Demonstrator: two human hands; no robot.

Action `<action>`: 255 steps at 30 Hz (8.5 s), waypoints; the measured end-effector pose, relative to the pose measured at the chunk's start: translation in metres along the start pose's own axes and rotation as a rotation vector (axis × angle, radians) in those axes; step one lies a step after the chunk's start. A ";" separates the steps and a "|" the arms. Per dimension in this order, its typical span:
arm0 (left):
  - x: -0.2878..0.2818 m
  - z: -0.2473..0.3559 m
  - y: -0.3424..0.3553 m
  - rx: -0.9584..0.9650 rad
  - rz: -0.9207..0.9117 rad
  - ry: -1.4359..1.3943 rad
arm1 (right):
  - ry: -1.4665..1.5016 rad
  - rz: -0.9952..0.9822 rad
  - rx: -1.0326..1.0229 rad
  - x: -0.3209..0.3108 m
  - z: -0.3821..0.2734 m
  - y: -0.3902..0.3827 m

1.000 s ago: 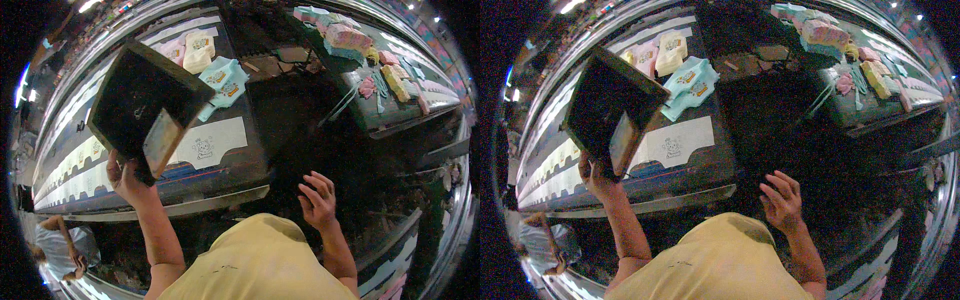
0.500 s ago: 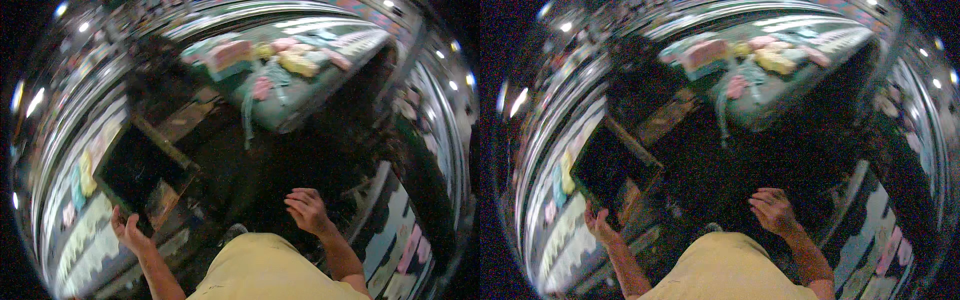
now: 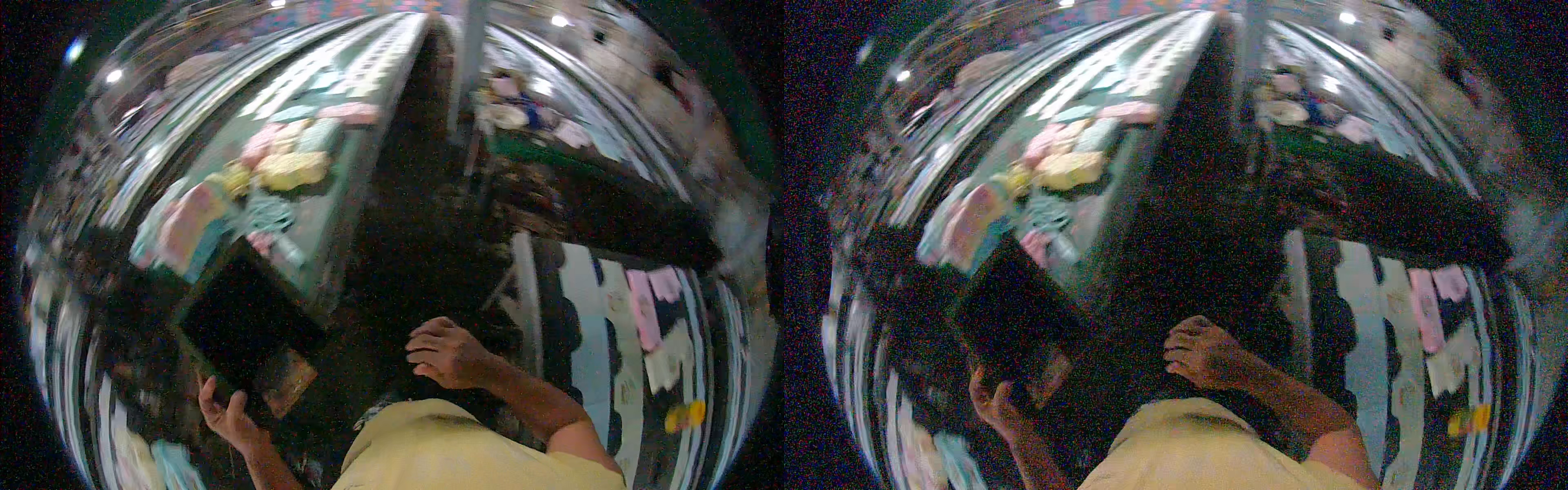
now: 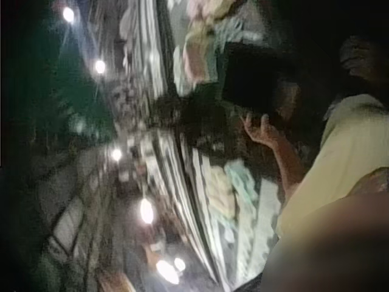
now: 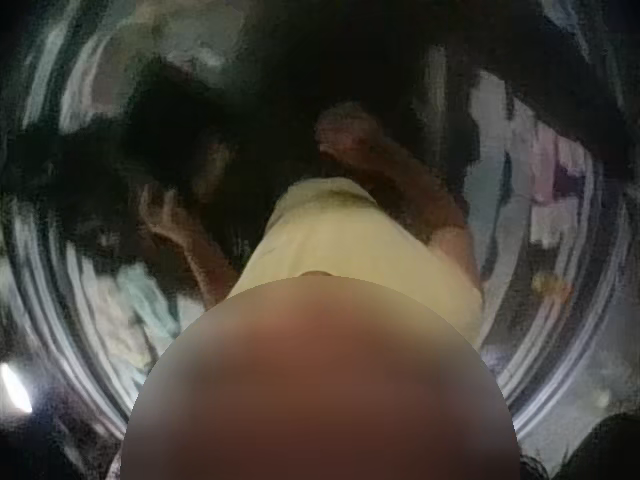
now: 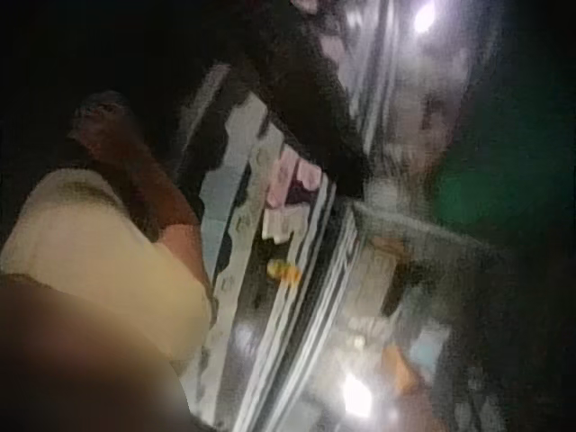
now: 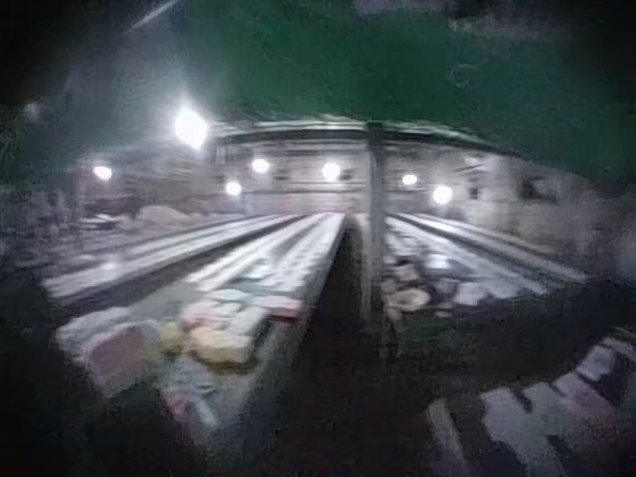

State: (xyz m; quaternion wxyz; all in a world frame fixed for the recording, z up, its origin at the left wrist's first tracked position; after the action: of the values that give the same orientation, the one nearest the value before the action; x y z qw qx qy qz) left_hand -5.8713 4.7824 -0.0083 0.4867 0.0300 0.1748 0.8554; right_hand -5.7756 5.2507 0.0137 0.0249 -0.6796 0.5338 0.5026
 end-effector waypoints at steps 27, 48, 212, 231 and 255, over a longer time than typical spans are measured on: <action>0.593 0.107 -0.053 0.439 -1.165 -0.163 | -0.149 1.020 0.711 -0.137 0.154 -0.168; 0.856 0.238 -0.436 0.898 -2.141 -0.578 | -0.110 2.415 0.968 -0.180 0.112 -0.256; 0.597 0.146 -0.533 1.010 -2.409 -0.371 | -0.482 1.015 1.850 -0.068 -0.032 -0.231; 0.376 0.149 -0.602 0.813 -2.400 -0.525 | -0.896 2.071 1.538 0.089 -0.283 -0.311; 0.348 0.143 -0.618 0.762 -2.457 -0.290 | -0.256 0.866 1.858 -0.032 -0.291 -0.372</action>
State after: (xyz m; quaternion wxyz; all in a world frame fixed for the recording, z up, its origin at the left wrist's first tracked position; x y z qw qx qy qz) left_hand -5.5143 5.4017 -0.1182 0.9242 0.0785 0.2649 -0.2637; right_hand -5.3034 5.2662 -0.0072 0.4136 -0.0832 0.9037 -0.0733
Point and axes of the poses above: each hand's wrist, its own y-axis towards the middle knuckle, its own x-axis out of the palm, z = x × y, the point moved 5 cm from there along y, towards the middle knuckle, and after that the axes turned 13 degrees about y, right-handed, at the moved point
